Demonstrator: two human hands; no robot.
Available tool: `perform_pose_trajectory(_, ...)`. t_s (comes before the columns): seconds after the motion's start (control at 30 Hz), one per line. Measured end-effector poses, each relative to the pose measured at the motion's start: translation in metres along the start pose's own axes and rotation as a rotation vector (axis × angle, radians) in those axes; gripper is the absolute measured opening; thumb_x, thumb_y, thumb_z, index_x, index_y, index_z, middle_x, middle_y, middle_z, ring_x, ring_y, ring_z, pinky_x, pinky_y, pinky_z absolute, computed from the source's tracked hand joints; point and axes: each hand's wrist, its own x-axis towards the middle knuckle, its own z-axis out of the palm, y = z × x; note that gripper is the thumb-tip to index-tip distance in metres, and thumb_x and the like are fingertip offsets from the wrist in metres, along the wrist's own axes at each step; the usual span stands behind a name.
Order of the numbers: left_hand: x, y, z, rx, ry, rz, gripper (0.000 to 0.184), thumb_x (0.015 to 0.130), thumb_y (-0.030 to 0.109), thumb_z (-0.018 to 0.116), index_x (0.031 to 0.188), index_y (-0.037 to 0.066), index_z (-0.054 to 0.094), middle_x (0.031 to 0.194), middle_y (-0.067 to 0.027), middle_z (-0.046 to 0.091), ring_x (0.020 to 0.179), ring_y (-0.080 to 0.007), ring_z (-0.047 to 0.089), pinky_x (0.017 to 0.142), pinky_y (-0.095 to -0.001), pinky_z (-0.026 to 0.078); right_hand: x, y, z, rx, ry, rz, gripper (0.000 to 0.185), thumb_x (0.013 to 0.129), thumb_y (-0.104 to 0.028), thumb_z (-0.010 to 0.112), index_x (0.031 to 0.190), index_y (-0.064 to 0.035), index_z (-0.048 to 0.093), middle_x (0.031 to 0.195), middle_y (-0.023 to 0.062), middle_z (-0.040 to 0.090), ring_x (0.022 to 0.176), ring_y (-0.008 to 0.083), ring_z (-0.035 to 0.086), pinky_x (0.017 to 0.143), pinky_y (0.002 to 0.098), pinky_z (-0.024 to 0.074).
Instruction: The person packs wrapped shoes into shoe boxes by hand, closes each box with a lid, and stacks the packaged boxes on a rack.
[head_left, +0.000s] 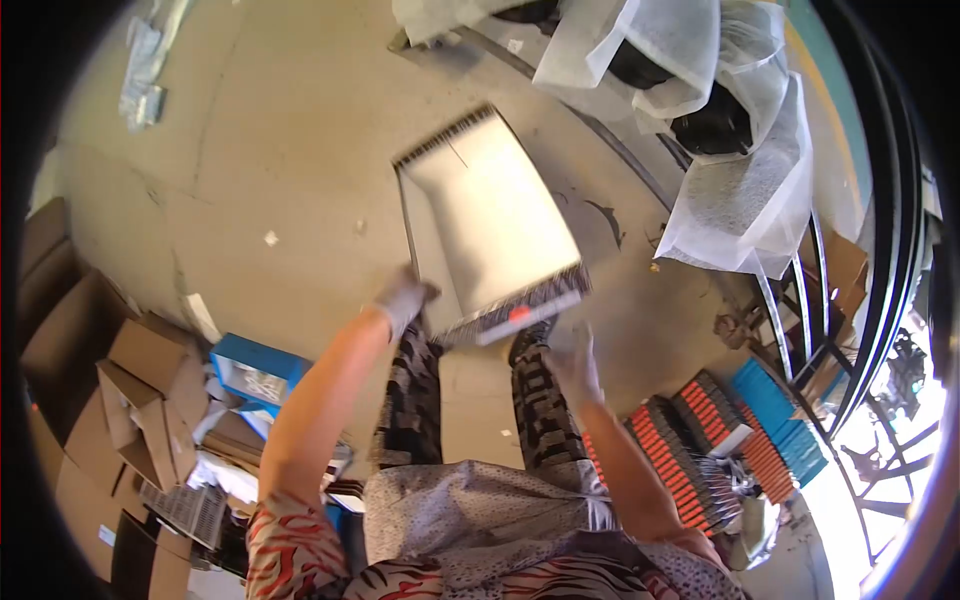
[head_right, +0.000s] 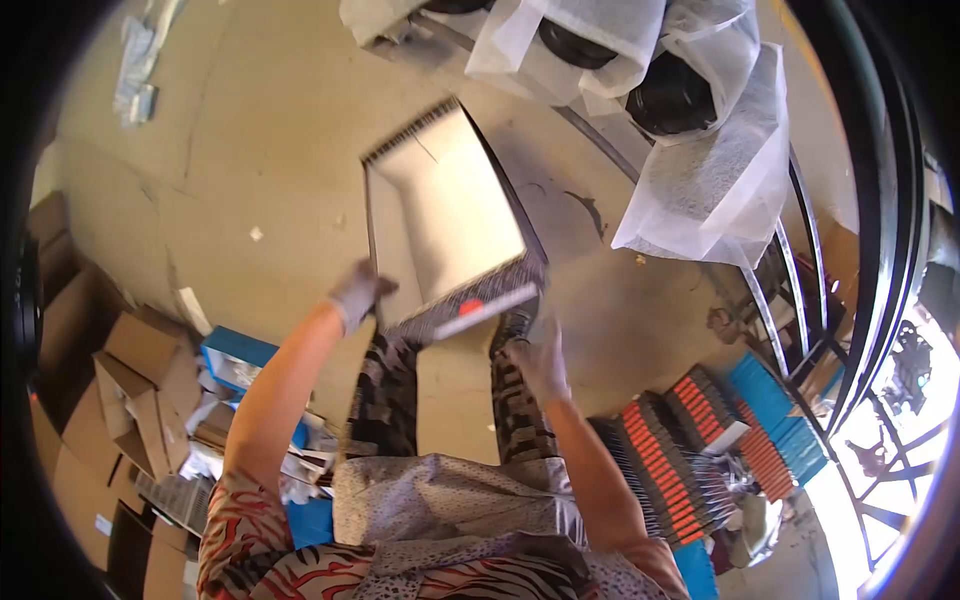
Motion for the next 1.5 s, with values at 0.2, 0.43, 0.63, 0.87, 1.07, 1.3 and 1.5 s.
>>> perform_pose_trajectory(0.2, -0.122, 0.054, -0.082, -0.28, -0.261, -0.193, 0.025, 0.068, 0.004, 0.062, 0.092, 0.001, 0.059, 0.077, -0.0106, 0.061, 0.067, -0.0215, 0.059, 0.062, -0.0323, 0.05, 0.09, -0.071, 0.006, 0.197, -0.19, 0.256, 0.049, 0.074, -0.025, 0.063, 0.116, -0.0049, 0.045, 0.111, 0.0153, 0.053, 0.099, 0.0293, 0.052, 0.085, 0.0338, 0.0407)
perform_pose_trajectory(0.43, -0.226, -0.024, -0.093, -0.454, -0.024, 0.111, 0.036, 0.072, 0.004, 0.053, 0.107, -0.004, 0.052, 0.099, -0.008, 0.059, 0.091, -0.0184, 0.056, 0.079, -0.0305, 0.045, 0.005, -0.091, -0.208, -0.035, 0.523, -0.214, 0.017, 0.078, -0.017, 0.055, 0.094, -0.0105, 0.057, 0.084, 0.0101, 0.059, 0.076, 0.0256, 0.057, 0.067, 0.0359, 0.0466)
perform_pose_trajectory(0.63, -0.263, -0.028, -0.07, -0.579, 0.111, 0.136, 0.037, 0.073, 0.008, 0.058, 0.107, -0.002, 0.051, 0.101, -0.0068, 0.057, 0.091, -0.0179, 0.054, 0.081, -0.0305, 0.043, 0.204, -0.134, -0.331, -0.086, 0.665, 0.172, 0.05, 0.079, -0.036, 0.05, 0.118, -0.0066, 0.046, 0.103, 0.0231, 0.055, 0.101, 0.0379, 0.051, 0.084, 0.0437, 0.0404)
perform_pose_trajectory(0.87, -0.343, 0.002, -0.038, -0.674, 0.356, 0.274, 0.038, 0.073, 0.013, 0.063, 0.106, 0.001, 0.051, 0.099, -0.0049, 0.056, 0.089, -0.0161, 0.053, 0.079, -0.0303, 0.043, 0.229, -0.099, -0.318, -0.375, 0.483, 0.063, 0.035, 0.082, -0.032, 0.043, 0.09, -0.0018, 0.06, 0.093, 0.0215, 0.06, 0.09, 0.0349, 0.058, 0.078, 0.0417, 0.0461)
perform_pose_trajectory(1.07, -0.418, 0.056, -0.006, -0.752, 0.418, 0.398, 0.039, 0.073, 0.016, 0.067, 0.106, 0.003, 0.051, 0.1, -0.005, 0.054, 0.091, -0.0148, 0.05, 0.079, -0.0312, 0.042, 0.105, 0.037, -0.278, -0.509, 0.262, 0.156, 0.037, 0.086, -0.027, 0.038, 0.091, 0.0018, 0.062, 0.1, 0.023, 0.058, 0.095, 0.0327, 0.057, 0.083, 0.0391, 0.0442)
perform_pose_trajectory(1.3, -0.372, 0.043, -0.005, 0.218, 0.46, 0.327, 0.048, 0.083, 0.023, 0.053, 0.121, -0.004, 0.041, 0.12, -0.0226, 0.047, 0.105, -0.0331, 0.051, 0.086, -0.0387, 0.041, -0.243, 0.123, -0.33, -0.311, 0.198, 0.776, 0.04, 0.083, -0.041, 0.043, 0.095, -0.0075, 0.06, 0.103, 0.0207, 0.056, 0.096, 0.0354, 0.053, 0.08, 0.0442, 0.0423)
perform_pose_trajectory(1.5, -0.325, 0.102, 0.194, 0.198, 0.013, 0.245, 0.037, 0.075, 0.003, 0.045, 0.111, -0.001, 0.046, 0.103, -0.0213, 0.056, 0.092, -0.03, 0.057, 0.078, -0.0376, 0.047, -0.403, -0.047, -0.356, -0.329, 0.519, 0.573, 0.03, 0.072, -0.036, 0.057, 0.084, -0.0097, 0.062, 0.087, 0.0139, 0.059, 0.087, 0.0317, 0.057, 0.072, 0.0413, 0.0453)
